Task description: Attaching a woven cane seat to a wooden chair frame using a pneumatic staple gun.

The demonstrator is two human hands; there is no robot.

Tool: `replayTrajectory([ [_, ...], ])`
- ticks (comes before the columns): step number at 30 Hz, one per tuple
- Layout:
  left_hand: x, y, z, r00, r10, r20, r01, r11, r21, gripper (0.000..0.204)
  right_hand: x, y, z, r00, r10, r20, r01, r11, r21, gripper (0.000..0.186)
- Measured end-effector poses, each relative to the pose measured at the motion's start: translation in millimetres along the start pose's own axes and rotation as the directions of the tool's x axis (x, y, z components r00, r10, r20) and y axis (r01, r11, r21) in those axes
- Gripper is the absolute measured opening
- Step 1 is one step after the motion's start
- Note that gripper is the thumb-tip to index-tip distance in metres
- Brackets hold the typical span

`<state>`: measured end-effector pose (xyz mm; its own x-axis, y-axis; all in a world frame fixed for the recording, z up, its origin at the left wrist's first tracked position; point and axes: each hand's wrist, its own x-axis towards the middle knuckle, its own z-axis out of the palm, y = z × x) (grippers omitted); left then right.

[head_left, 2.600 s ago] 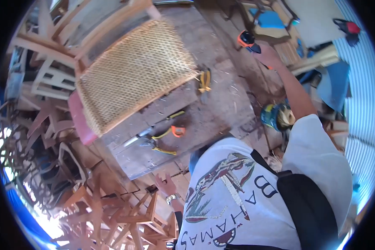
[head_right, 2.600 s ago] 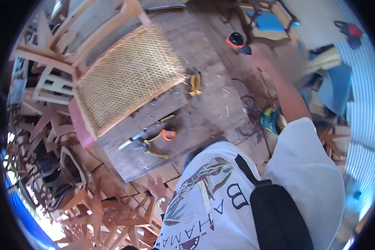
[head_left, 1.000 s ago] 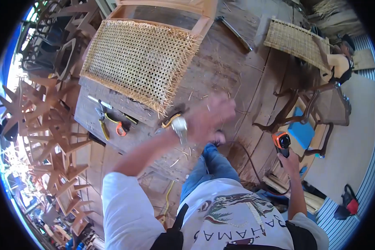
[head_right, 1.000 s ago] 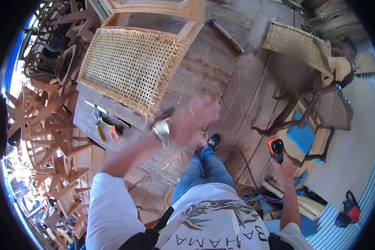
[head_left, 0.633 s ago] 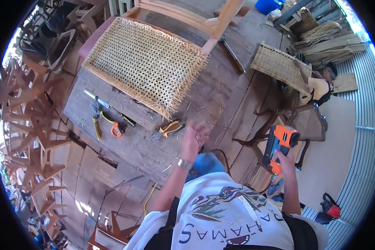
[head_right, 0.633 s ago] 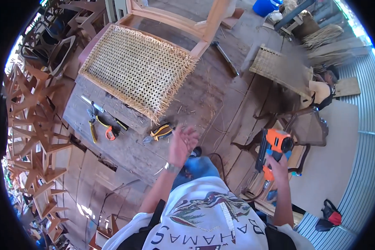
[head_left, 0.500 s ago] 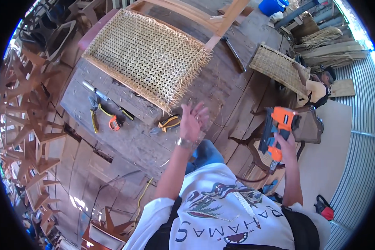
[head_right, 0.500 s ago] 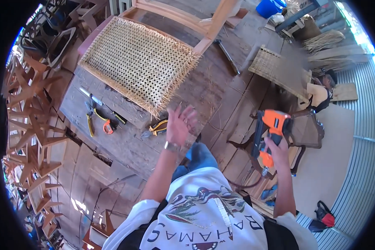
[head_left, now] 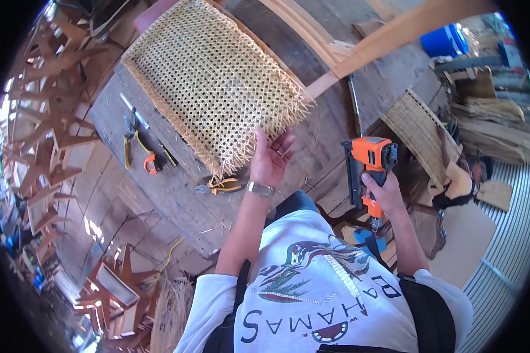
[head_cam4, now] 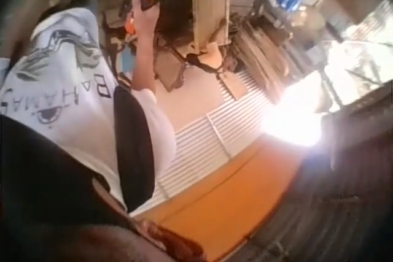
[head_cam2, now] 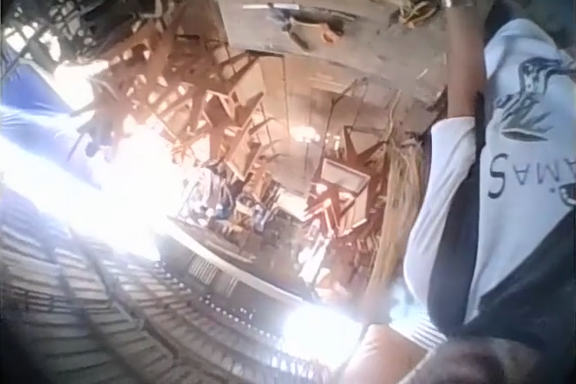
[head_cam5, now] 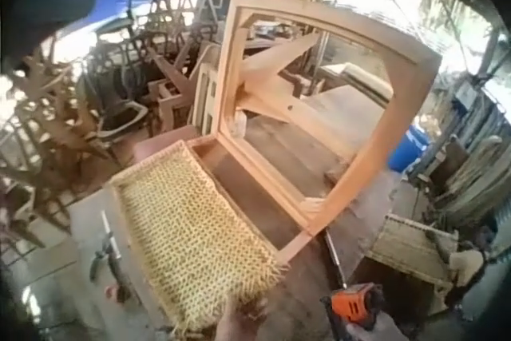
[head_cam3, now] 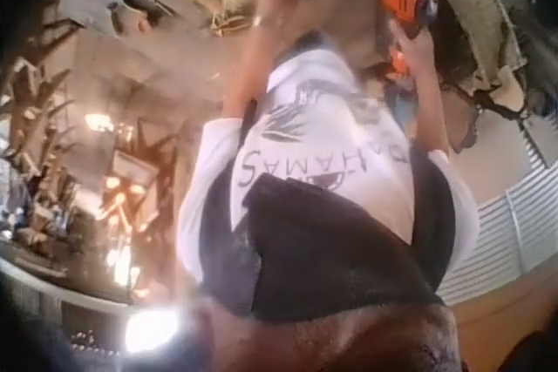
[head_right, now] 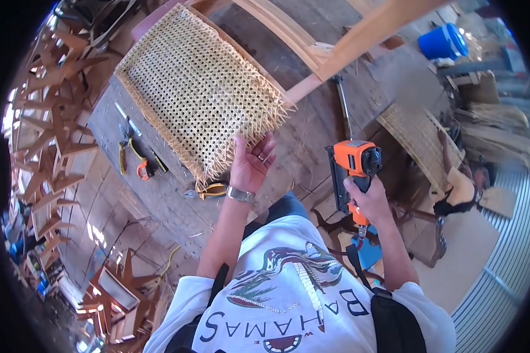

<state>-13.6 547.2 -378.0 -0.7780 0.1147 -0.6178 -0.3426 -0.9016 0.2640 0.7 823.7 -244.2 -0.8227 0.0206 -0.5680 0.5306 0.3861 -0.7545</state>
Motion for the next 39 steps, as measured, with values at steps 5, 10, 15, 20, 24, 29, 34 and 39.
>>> replayTrajectory([
  [5, 1, -9, 10, 0.999, -0.033, -0.034, 0.032, 0.999, -0.018, 0.060, 36, -5, -23, 0.997, 0.046, 0.063, -0.041, 0.996, -0.079, 0.015],
  [10, 7, -16, 16, 0.968, 0.095, -0.233, -0.049, 0.980, 0.192, 0.056, 55, -27, -37, 0.986, 0.122, 0.111, -0.106, 0.984, -0.140, 0.018],
  [15, 8, -20, 27, 0.930, 0.206, -0.303, -0.114, 0.948, 0.296, 0.052, 60, -43, -34, 0.979, 0.057, 0.195, -0.023, 0.985, -0.173, 0.023],
  [20, 4, -9, 34, 0.935, 0.270, -0.229, -0.153, 0.891, 0.428, 0.048, 61, -67, -7, 0.975, 0.055, 0.213, -0.025, 0.990, -0.142, 0.023],
  [24, -8, -19, 4, 0.983, 0.179, 0.035, -0.181, 0.981, 0.076, 0.068, 54, -85, 11, 0.972, 0.018, 0.235, 0.027, 0.982, -0.187, 0.022],
  [29, -2, -15, -19, 0.992, 0.002, 0.125, 0.036, 0.954, -0.299, 0.078, 46, -99, 31, 0.980, 0.039, 0.197, -0.002, 0.983, -0.185, 0.017],
  [34, -10, 7, 0, 0.988, -0.146, 0.049, 0.153, 0.975, -0.164, 0.072, 34, -108, 41, 0.982, 0.094, 0.162, -0.059, 0.976, -0.208, 0.016],
  [39, -6, 12, 0, 0.985, -0.170, 0.033, 0.171, 0.985, -0.012, 0.065, 37, -117, 58, 0.984, 0.113, 0.141, -0.077, 0.968, -0.239, 0.021],
])
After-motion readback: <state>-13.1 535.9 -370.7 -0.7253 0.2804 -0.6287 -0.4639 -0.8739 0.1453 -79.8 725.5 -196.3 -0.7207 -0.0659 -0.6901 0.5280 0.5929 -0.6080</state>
